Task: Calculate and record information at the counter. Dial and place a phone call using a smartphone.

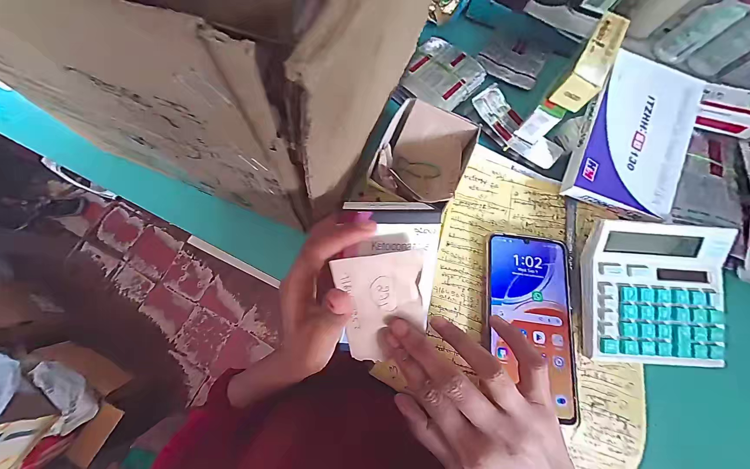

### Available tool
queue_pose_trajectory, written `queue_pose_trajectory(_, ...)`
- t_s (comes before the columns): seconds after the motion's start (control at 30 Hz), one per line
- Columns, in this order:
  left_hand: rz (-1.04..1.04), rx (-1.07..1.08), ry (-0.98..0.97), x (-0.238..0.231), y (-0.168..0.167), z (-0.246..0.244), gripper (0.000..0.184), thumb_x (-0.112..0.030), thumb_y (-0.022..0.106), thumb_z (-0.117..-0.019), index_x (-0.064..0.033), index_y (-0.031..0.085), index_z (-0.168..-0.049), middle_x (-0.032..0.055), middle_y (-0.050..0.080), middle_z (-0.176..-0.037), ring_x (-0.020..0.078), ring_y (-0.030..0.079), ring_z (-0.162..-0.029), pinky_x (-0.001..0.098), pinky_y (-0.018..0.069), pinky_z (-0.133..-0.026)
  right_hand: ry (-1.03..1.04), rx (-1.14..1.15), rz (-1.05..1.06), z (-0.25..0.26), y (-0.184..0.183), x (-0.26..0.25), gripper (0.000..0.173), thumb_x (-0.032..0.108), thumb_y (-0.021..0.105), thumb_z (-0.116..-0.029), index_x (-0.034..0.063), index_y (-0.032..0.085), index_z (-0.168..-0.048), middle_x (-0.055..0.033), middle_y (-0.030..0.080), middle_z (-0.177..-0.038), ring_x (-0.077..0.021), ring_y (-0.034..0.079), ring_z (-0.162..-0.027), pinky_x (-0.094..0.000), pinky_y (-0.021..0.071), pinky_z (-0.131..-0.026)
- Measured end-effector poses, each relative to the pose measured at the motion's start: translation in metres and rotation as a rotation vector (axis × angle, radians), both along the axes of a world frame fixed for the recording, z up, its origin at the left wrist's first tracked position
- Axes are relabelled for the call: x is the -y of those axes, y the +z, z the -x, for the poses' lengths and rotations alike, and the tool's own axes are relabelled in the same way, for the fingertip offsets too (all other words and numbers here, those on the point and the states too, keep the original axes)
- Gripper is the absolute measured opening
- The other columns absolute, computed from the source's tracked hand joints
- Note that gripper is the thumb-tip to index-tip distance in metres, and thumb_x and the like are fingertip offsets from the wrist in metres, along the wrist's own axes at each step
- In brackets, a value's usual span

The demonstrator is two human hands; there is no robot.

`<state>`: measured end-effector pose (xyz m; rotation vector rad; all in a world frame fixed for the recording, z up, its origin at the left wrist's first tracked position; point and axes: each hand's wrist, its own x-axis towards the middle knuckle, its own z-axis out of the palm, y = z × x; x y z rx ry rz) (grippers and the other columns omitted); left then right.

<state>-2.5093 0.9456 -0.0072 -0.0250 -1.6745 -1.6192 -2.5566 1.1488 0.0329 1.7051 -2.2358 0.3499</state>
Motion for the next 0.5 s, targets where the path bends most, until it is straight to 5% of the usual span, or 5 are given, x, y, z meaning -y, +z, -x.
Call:
queue_pose_trajectory(0.1, 0.061, 0.045, -0.059, 0.005, 0.001, -0.005, 0.055, -0.058, 0.032, -0.1057, -0.0219, 0.058, -0.137, -0.0148, 0.055, -0.142, 0.0007, 0.049, -0.132, 0.0232, 0.0434, -0.109, 0.004, 0.075, 0.047, 0.001, -0.002, 0.003, 0.038, 0.033, 0.046, -0.1063, 0.0106, 0.061, -0.133, -0.0019, 0.061, -0.145, -0.024, 0.052, -0.134, -0.0437, 0.0298, -0.113)
queue_pose_trajectory(0.23, -0.005, 0.003, -0.15, 0.009, 0.0, -0.005, 0.044, -0.045, 0.045, -0.1056, -0.0222, 0.057, -0.141, -0.0123, 0.051, -0.147, 0.0053, 0.046, -0.137, 0.0265, 0.0412, -0.113, 0.028, 0.282, 0.248, 0.0, -0.005, 0.008, 0.027, 0.02, 0.06, -0.1029, -0.0005, 0.065, -0.121, -0.0144, 0.066, -0.133, -0.0207, 0.06, -0.127, -0.0265, 0.0407, -0.114)
queue_pose_trajectory(0.37, -0.063, 0.003, -0.141, 0.006, -0.001, -0.006, 0.039, -0.025, 0.052, -0.1013, -0.0245, 0.059, -0.14, -0.01, 0.051, -0.147, 0.0067, 0.05, -0.133, 0.0265, 0.0479, -0.108, -0.151, 0.325, 0.329, 0.0, 0.011, -0.008, 0.03, 0.021, 0.053, -0.1041, -0.0044, 0.061, -0.118, -0.0153, 0.06, -0.132, -0.01, 0.053, -0.131, -0.0187, 0.035, -0.115)
queue_pose_trajectory(0.5, -0.07, 0.003, -0.114, 0.003, 0.0, -0.006, 0.042, -0.014, 0.051, -0.0994, -0.0254, 0.06, -0.139, -0.0097, 0.051, -0.146, 0.0065, 0.052, -0.132, 0.0263, 0.0493, -0.106, -0.272, 0.353, 0.241, 0.001, 0.013, -0.022, 0.034, 0.014, 0.054, -0.1004, -0.0111, 0.064, -0.121, -0.0266, 0.062, -0.131, -0.0151, 0.055, -0.128, -0.016, 0.033, -0.112)
